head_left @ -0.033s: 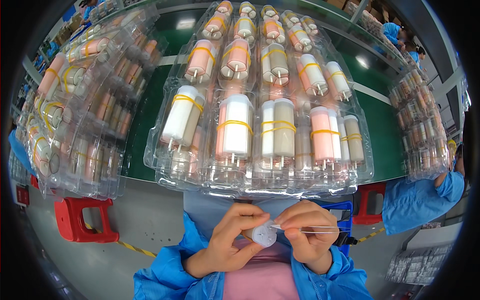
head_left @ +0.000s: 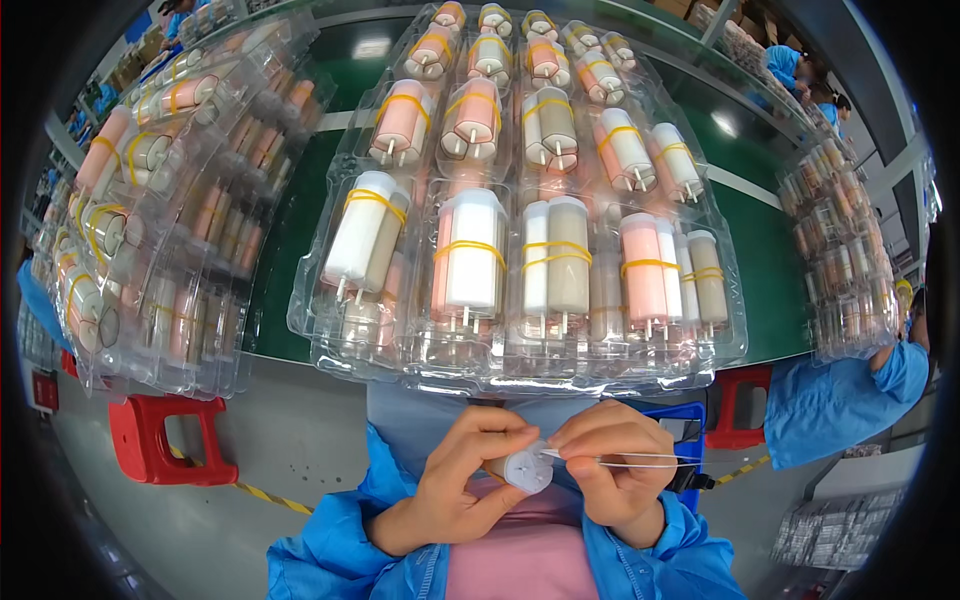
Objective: Assembling and marking small plastic components using tweezers and a pen in a factory setting.
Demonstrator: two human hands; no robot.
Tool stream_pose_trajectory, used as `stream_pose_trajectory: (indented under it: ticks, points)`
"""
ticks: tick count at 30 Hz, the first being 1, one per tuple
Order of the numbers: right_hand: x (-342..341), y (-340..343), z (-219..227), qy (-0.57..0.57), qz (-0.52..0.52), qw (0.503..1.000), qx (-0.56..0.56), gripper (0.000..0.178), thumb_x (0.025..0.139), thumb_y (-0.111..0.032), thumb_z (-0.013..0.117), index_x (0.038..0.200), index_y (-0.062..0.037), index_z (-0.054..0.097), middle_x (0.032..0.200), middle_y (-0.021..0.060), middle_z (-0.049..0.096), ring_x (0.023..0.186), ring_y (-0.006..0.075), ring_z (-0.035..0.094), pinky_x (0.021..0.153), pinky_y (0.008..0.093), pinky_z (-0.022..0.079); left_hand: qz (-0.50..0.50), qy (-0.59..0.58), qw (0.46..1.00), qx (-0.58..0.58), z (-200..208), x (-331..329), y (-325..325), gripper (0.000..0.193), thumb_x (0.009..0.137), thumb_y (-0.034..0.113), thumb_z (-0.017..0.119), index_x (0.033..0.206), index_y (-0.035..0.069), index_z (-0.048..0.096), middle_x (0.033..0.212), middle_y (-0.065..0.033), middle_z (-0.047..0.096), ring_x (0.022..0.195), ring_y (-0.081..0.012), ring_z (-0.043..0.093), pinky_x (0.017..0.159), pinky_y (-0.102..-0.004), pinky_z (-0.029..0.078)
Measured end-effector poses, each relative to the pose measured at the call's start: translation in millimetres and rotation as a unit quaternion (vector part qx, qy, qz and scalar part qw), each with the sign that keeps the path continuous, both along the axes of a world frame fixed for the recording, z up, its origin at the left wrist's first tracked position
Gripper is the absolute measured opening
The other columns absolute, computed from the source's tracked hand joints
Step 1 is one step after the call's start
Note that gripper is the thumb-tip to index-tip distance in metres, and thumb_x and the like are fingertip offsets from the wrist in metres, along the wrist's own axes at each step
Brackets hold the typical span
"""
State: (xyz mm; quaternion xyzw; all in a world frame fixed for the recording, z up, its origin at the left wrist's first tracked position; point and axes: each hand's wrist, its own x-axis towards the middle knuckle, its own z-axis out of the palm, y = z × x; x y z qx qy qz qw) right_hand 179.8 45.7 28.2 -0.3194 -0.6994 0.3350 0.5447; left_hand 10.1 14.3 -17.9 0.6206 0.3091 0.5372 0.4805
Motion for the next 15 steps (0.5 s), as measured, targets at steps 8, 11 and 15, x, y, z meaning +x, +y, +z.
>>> stream_pose_trajectory:
  ticks: [8, 11, 15]
  points:
    - [-0.2, 1.4, 5.8, -0.037, 0.020, 0.999, 0.019, 0.014, 0.070, 0.000, 0.072, 0.082, -0.0018, 0.065, 0.077, 0.0113, 0.065, 0.065, 0.0247, 0.063, 0.059, 0.0298, 0.051, 0.012, -0.009, 1.000, 0.017, 0.7, -1.6, -1.5, 0.050, 0.073, -0.006, 0.071, 0.119, -0.004, 0.051, 0.112, -0.0190, 0.050, 0.095, -0.0207, 0.056, 0.076, -0.0280, 0.048]
    - [0.4, 2.3, 5.9, -0.050, 0.021, 0.998, 0.013, 0.014, 0.069, 0.000, 0.072, 0.081, -0.0016, 0.065, 0.077, 0.0111, 0.065, 0.065, 0.0243, 0.063, 0.059, 0.0298, 0.051, 0.033, 0.000, 0.999, 0.021, -2.2, 0.5, -1.8, 0.048, 0.073, -0.004, 0.070, 0.118, -0.005, 0.054, 0.112, -0.0196, 0.052, 0.091, -0.0221, 0.058, 0.069, -0.0272, 0.051]
    - [-0.7, 3.9, 14.2, -0.121, 0.013, 0.993, 0.012, 0.013, 0.070, 0.000, 0.072, 0.081, -0.0009, 0.065, 0.076, 0.0117, 0.065, 0.066, 0.0242, 0.063, 0.058, 0.0286, 0.050, 0.053, 0.029, 0.998, 0.010, 0.4, 1.2, -4.2, 0.047, 0.072, -0.007, 0.069, 0.116, -0.004, 0.054, 0.112, -0.0189, 0.052, 0.091, -0.0209, 0.058, 0.068, -0.0259, 0.051]
